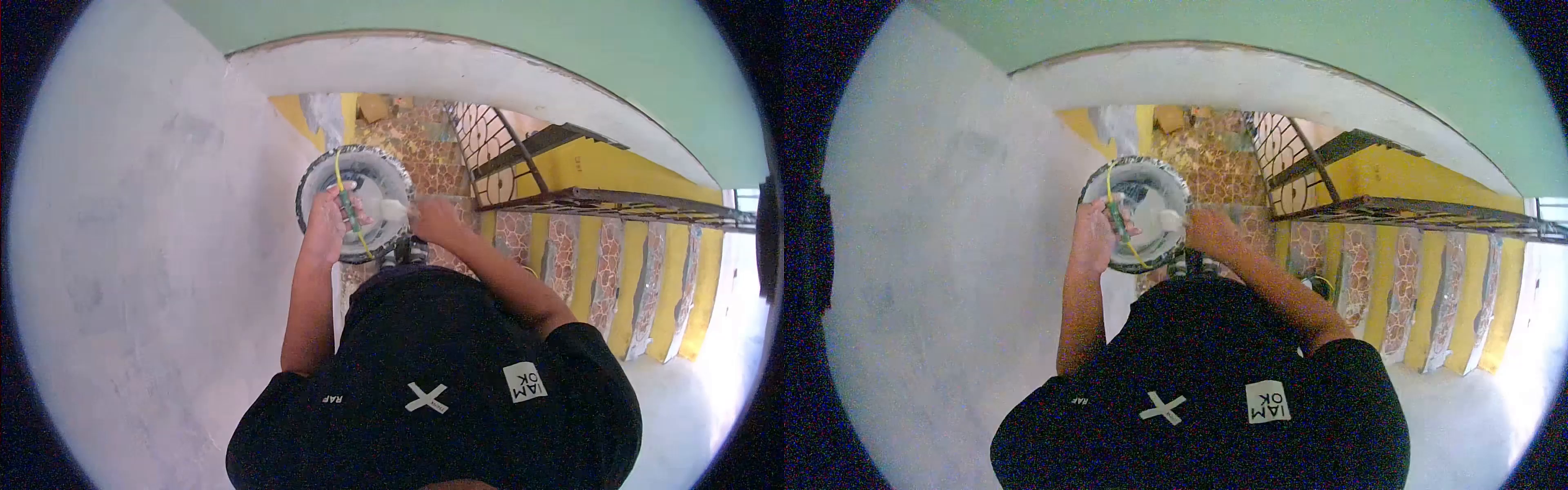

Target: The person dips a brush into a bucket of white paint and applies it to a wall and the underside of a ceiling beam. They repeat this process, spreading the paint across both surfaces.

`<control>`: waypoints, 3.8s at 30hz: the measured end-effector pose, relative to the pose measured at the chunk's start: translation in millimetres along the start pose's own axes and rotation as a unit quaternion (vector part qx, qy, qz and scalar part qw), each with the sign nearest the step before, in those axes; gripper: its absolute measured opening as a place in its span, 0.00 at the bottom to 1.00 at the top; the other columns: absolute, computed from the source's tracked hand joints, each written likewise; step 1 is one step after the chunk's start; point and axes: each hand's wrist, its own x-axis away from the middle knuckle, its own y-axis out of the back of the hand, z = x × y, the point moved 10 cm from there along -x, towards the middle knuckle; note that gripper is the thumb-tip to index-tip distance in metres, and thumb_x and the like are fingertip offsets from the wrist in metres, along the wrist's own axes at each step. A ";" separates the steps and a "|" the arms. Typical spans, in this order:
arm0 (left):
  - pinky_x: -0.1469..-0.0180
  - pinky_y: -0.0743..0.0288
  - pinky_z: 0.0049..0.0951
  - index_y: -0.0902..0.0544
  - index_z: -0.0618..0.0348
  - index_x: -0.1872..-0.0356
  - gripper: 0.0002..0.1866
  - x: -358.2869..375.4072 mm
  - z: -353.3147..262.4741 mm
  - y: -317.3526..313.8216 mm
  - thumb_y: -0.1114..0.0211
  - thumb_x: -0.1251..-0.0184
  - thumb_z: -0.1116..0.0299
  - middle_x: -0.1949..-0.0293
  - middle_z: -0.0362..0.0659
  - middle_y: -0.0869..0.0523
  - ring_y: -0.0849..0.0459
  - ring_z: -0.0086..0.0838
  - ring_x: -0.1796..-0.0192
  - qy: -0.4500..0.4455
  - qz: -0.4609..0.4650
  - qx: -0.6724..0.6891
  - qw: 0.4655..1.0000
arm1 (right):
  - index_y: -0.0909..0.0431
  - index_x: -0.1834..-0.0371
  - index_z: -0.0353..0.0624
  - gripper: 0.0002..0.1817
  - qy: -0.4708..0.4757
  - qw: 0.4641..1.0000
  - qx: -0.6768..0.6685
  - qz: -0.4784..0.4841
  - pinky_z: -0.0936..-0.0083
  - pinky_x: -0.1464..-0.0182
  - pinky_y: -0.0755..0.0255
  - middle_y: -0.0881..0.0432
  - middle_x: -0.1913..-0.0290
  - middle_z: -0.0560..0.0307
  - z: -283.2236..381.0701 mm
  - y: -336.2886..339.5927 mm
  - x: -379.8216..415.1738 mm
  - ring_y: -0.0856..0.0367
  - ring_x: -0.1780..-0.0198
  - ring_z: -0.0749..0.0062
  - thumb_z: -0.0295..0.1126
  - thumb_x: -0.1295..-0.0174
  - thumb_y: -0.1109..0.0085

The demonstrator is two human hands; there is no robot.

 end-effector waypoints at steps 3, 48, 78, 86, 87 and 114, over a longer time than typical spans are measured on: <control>0.51 0.21 0.44 0.25 0.56 0.46 0.23 0.6 3.0 -5.7 0.49 0.29 0.48 0.65 0.42 0.23 0.21 0.32 0.61 0.020 -0.015 -0.007 1.000 | 0.16 0.53 0.44 0.20 -0.047 0.996 -0.064 -0.046 0.53 0.50 0.22 0.14 0.61 0.39 -24.1 11.1 23.2 0.16 0.56 0.42 0.45 0.44 0.39; 0.65 0.31 0.34 0.24 0.54 0.60 0.15 36.6 -12.5 -21.0 0.49 0.29 0.54 0.76 0.38 0.28 0.29 0.30 0.74 -0.004 -0.020 0.027 0.999 | 0.17 0.63 0.36 0.15 -0.209 0.902 -0.370 -0.082 0.53 0.57 0.23 0.16 0.63 0.36 -66.5 -8.8 52.7 0.16 0.57 0.42 0.38 0.40 0.43; 0.66 0.31 0.33 0.25 0.54 0.61 0.16 51.9 -26.5 38.1 0.49 0.30 0.51 0.75 0.38 0.30 0.29 0.30 0.73 -0.054 -0.115 0.072 0.989 | 0.27 0.45 0.29 0.16 -0.147 0.786 -0.271 -0.535 0.55 0.50 0.27 0.17 0.55 0.33 -113.2 249.3 2.1 0.19 0.50 0.36 0.27 0.33 0.46; 0.66 0.31 0.33 0.24 0.54 0.62 0.16 50.8 -23.7 28.2 0.48 0.31 0.52 0.76 0.38 0.30 0.29 0.30 0.73 -0.042 -0.115 0.072 0.990 | 0.25 0.47 0.30 0.15 -0.173 0.794 -0.250 -0.526 0.57 0.53 0.26 0.16 0.57 0.34 -123.3 247.3 -1.9 0.17 0.52 0.40 0.28 0.33 0.44; 0.66 0.31 0.33 0.24 0.53 0.63 0.15 44.5 -22.4 27.0 0.47 0.31 0.52 0.76 0.38 0.30 0.29 0.30 0.73 -0.039 -0.115 0.078 0.990 | 0.25 0.47 0.30 0.15 -0.175 0.795 -0.250 -0.525 0.57 0.53 0.26 0.16 0.57 0.34 -127.0 248.9 -4.9 0.17 0.52 0.40 0.28 0.33 0.44; 0.66 0.30 0.33 0.24 0.54 0.61 0.15 52.9 -18.5 28.6 0.48 0.31 0.52 0.76 0.38 0.30 0.29 0.29 0.73 -0.046 -0.154 0.082 0.984 | 0.23 0.55 0.31 0.16 -0.292 0.808 -0.325 -0.396 0.54 0.54 0.24 0.15 0.61 0.35 -177.0 144.6 -12.5 0.16 0.56 0.40 0.31 0.42 0.39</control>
